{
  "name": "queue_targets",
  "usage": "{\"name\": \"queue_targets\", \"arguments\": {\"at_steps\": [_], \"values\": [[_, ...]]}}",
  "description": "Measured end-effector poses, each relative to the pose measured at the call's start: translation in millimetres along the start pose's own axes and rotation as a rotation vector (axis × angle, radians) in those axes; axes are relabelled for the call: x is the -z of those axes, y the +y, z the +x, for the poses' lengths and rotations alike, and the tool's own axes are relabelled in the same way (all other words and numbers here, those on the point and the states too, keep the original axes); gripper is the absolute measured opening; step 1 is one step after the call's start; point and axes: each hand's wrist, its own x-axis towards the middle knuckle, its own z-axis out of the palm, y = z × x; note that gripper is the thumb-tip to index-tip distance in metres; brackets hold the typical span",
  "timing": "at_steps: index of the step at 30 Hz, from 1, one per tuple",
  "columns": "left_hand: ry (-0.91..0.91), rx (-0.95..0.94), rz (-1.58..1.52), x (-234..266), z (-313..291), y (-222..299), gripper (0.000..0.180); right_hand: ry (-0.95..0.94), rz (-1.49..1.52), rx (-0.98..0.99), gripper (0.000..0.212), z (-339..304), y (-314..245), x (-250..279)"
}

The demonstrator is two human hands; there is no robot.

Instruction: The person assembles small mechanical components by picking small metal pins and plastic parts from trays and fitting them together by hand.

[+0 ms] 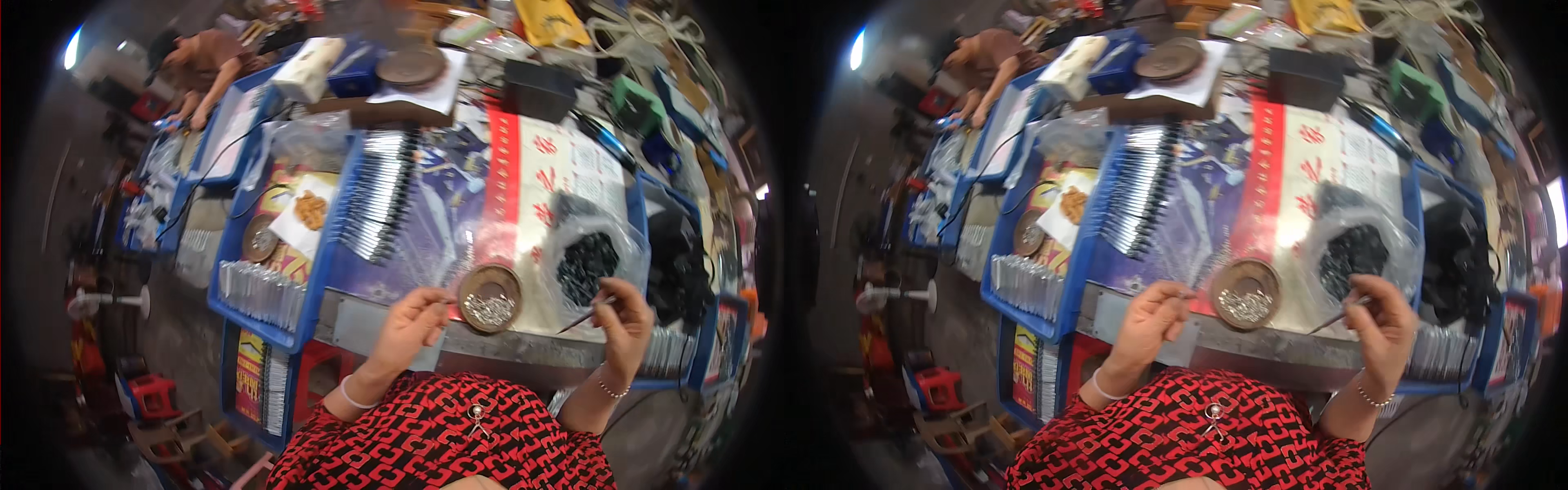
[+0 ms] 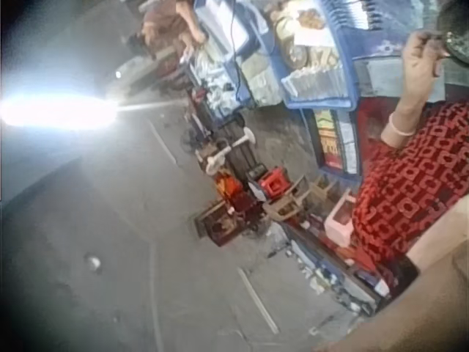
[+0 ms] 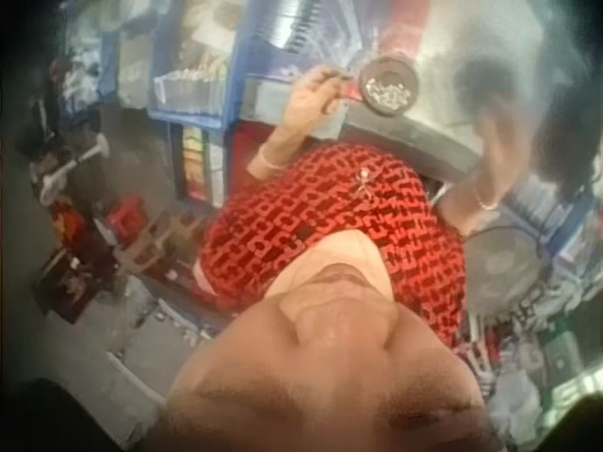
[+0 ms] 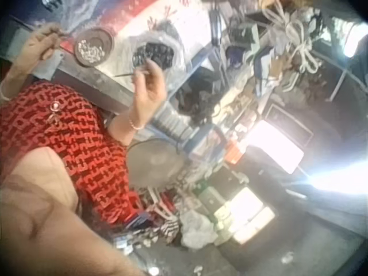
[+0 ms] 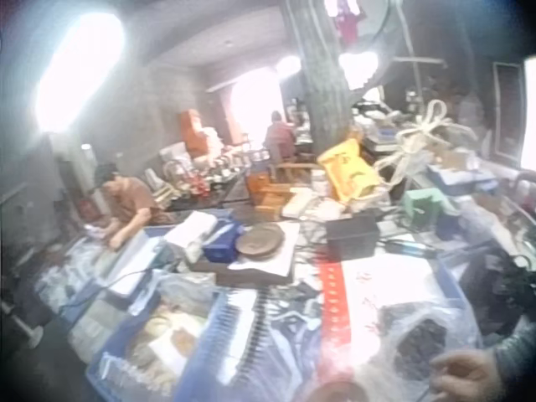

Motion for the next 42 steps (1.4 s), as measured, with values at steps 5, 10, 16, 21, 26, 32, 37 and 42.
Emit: {"name": "queue_targets", "arguments": {"at_steps": [5, 10, 16, 21, 26, 32, 37, 42], "values": [[-0.059, -0.056, 0.088, -2, -2, -1, 0.024, -0.415, -0.032, 0.063, 0.02, 11, 11, -65], [-0.139, -0.089, 0.1, 2, -8, -9, 0.022, -0.561, 0.028, -0.03, 0.019, 1, 3, -101], [-0.21, -0.087, 0.037, -1, -1, -18, 0.016, -0.538, 0.016, -0.116, 0.012, -5, 14, -108], [-0.181, -0.115, 0.138, -7, 0, -10, 0.014, -0.509, -0.101, -0.018, 0.013, 1, 11, -115], [-0.145, -0.197, 0.155, -5, 4, -19, 0.013, -0.464, -0.08, -0.121, 0.014, -1, 8, -117], [-0.266, -0.041, 0.348, -3, 1, -21, 0.011, -0.474, 0.092, -0.215, 0.013, -10, 15, -115], [-0.246, -0.049, 0.264, -6, -2, -23, 0.011, -0.564, 0.32, -0.284, 0.012, -7, 11, -109], [-0.181, -0.196, 0.297, -12, 1, -30, 0.013, -0.529, 0.241, -0.234, 0.013, -11, 20, -105]]}}
